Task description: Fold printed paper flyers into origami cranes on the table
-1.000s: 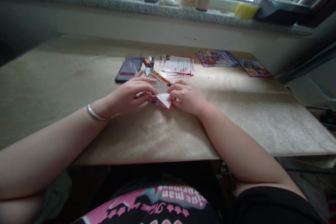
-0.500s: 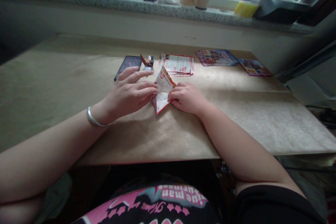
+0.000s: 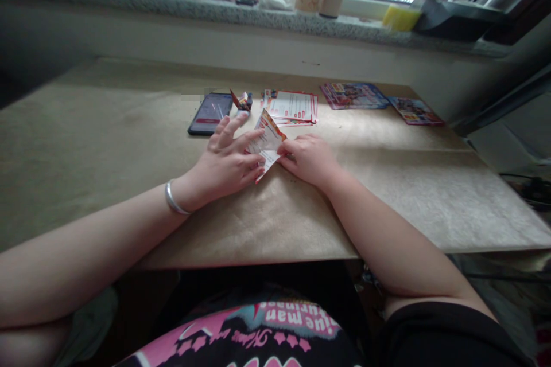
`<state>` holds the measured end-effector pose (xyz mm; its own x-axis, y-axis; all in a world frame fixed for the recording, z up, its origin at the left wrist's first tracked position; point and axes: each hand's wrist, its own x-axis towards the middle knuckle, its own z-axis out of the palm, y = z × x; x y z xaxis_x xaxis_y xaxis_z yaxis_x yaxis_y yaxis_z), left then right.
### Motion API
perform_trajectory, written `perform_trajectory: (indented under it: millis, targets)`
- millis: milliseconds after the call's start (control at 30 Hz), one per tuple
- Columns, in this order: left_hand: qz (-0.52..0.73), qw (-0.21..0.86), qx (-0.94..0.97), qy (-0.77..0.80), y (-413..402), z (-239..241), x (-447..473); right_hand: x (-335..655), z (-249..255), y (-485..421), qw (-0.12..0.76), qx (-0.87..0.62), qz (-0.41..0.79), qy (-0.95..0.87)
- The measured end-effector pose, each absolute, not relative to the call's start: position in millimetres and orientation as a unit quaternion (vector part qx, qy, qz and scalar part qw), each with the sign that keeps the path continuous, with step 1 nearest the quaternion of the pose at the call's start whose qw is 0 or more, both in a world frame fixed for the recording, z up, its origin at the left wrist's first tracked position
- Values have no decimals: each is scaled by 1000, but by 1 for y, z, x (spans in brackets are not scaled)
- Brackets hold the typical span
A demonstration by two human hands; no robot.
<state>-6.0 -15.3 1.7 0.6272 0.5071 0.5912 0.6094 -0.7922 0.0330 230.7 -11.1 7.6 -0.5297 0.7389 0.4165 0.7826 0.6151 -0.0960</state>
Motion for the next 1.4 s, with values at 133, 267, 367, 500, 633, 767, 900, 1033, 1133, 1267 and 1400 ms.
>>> perform_trajectory:
  millis: [133,267,367,500,633,767,900,1033,1133,1267,1400]
  targets:
    - [-284,107,-900,-313,-15,0,-6,230,8,-11,191,-439,-49,-877]
    - [-265,124,-901,-321,-15,-1,-5,225,12,-13,157,-424,-71,-889]
    - [-255,132,-903,-320,-15,0,-5,222,11,-14,152,-429,-88,-886]
    - [-244,129,-907,-318,-16,1,-5,219,9,-14,147,-427,-91,-888]
    - [-240,118,-910,-316,-17,3,-4,220,7,-14,162,-443,-64,-879]
    - [-242,107,-910,-321,-19,6,-3,225,6,-12,237,-445,-22,-863]
    - [-241,103,-911,-319,-19,7,-3,231,4,-7,325,-464,-21,-824]
    - [-234,100,-913,-320,-19,6,-3,233,-3,0,353,-490,48,-795]
    - [-233,95,-912,-324,-19,7,-3,232,-4,1,342,-536,108,-764]
    - [-227,90,-914,-324,-19,8,-3,226,0,-2,330,-590,141,-724]
    - [-226,88,-915,-323,-18,6,-3,223,1,-5,323,-603,156,-712]
